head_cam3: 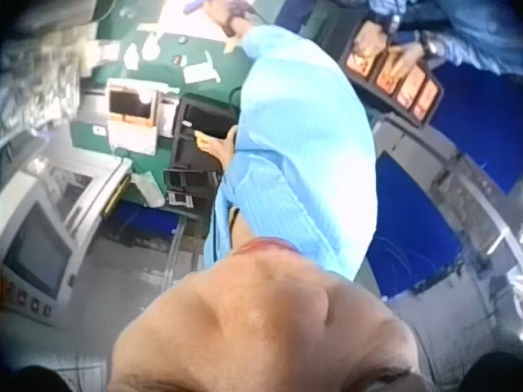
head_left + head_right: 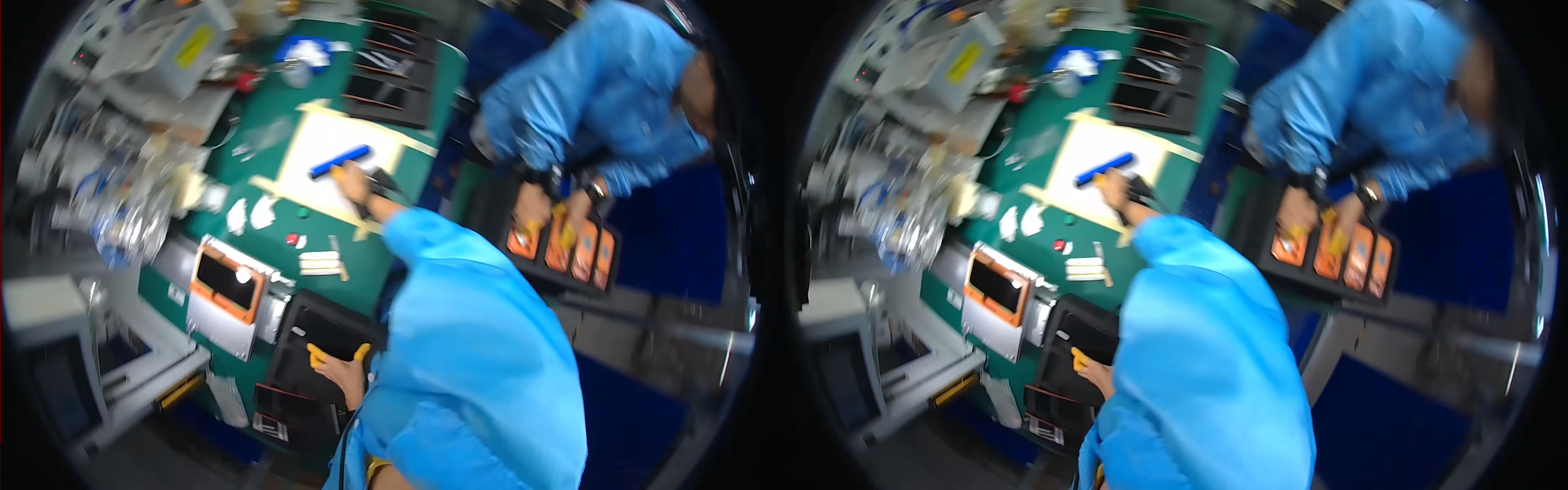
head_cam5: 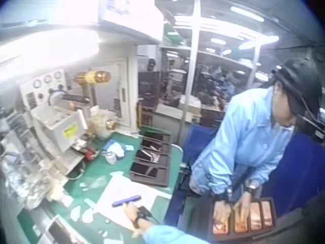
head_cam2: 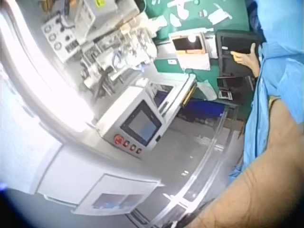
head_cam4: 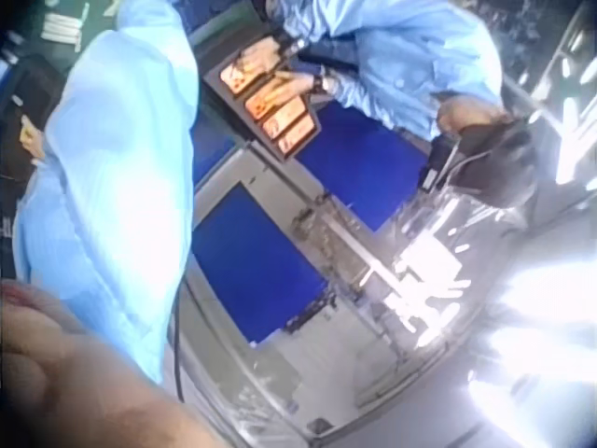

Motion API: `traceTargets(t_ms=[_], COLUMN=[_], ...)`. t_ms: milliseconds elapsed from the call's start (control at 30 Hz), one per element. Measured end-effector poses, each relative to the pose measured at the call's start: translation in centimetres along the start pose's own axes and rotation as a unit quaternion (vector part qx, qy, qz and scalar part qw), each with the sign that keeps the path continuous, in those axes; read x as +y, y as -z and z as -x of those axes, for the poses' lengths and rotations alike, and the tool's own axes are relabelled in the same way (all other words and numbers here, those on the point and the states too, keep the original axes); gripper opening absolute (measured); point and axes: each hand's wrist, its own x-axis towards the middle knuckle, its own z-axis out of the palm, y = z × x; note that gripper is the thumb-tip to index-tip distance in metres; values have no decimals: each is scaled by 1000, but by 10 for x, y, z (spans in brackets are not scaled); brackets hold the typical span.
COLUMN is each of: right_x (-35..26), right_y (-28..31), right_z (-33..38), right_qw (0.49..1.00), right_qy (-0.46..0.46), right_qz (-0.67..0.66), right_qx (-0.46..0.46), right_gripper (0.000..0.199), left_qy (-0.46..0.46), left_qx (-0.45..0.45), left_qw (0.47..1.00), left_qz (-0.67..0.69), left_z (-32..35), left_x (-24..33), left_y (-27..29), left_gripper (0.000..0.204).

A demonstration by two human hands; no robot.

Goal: The recorder is assembling and inspecting mobile phone units, applying protective films, and using a roller tool on a manufacturing line.

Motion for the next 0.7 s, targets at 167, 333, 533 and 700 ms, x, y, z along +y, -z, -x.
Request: traceTargets(t_ms=[167,333,533,700], right_x=[-18,-15,-20,-35], right_y=[9,25,13,58], right_z=[19,100,115,146], right_qw=[985,979,980,993], right_qy=[-153,-180,-186,-25], right_qz=[-83,-94,-75,118], right_qx=[5,23,-11,-6], right_gripper=[38,39,51,40], left_qy=[-18,-79,-148,-98], left_qx=[-7,13,22,-92], left_qw=[998,996,987,986], left_qz=[52,30,-52,99], left_z=[-11,-14,2,-2], left_x=[-23,-33,-18,-30], left_y=[-17,-21,-2,10], left_gripper=[112,111,92,80])
